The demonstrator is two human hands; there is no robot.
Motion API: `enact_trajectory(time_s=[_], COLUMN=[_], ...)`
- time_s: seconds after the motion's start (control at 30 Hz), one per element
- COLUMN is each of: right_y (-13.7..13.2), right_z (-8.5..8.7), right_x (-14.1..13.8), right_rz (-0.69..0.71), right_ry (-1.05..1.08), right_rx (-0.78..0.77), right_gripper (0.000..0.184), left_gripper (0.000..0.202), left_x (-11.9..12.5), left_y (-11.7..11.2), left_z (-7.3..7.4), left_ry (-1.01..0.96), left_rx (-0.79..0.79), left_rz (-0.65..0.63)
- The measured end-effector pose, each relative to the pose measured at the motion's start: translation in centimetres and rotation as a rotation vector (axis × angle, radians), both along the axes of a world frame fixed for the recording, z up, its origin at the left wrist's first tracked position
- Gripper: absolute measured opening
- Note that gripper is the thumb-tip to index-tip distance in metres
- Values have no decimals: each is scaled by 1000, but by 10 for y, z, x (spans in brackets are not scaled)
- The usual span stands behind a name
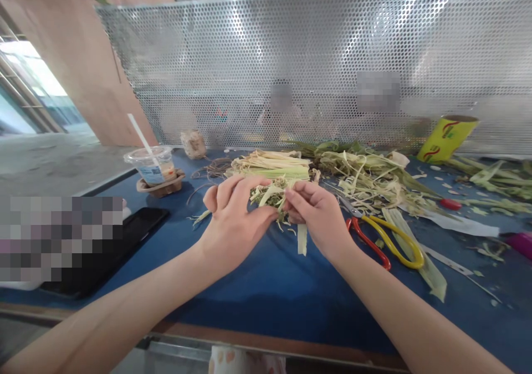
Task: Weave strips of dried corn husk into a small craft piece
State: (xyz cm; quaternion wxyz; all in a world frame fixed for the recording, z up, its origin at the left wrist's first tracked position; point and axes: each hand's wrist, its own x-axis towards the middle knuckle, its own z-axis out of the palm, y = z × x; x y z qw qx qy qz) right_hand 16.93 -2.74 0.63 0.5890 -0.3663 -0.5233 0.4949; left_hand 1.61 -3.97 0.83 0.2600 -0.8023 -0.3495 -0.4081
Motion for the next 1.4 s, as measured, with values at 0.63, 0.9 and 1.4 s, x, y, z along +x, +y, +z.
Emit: enact_trajectory(time_s=[0.63, 0.9, 1.4], right_y=[-11, -10, -18], right_z=[4, 3, 6], right_x=[-2, -1, -3], right_rz=[250, 88, 47], right_ry=[-75, -203, -307], right_rx=[41, 84, 82], right_gripper=[9, 33, 60], left_gripper=[37, 53, 20], left_x=[-2, -3, -1], left_y=[4, 6, 3], left_z=[3, 2, 9], left_ry=[-366, -487, -768], left_rx=[-887, -847, -1158], left_rz=[-487, -479, -585])
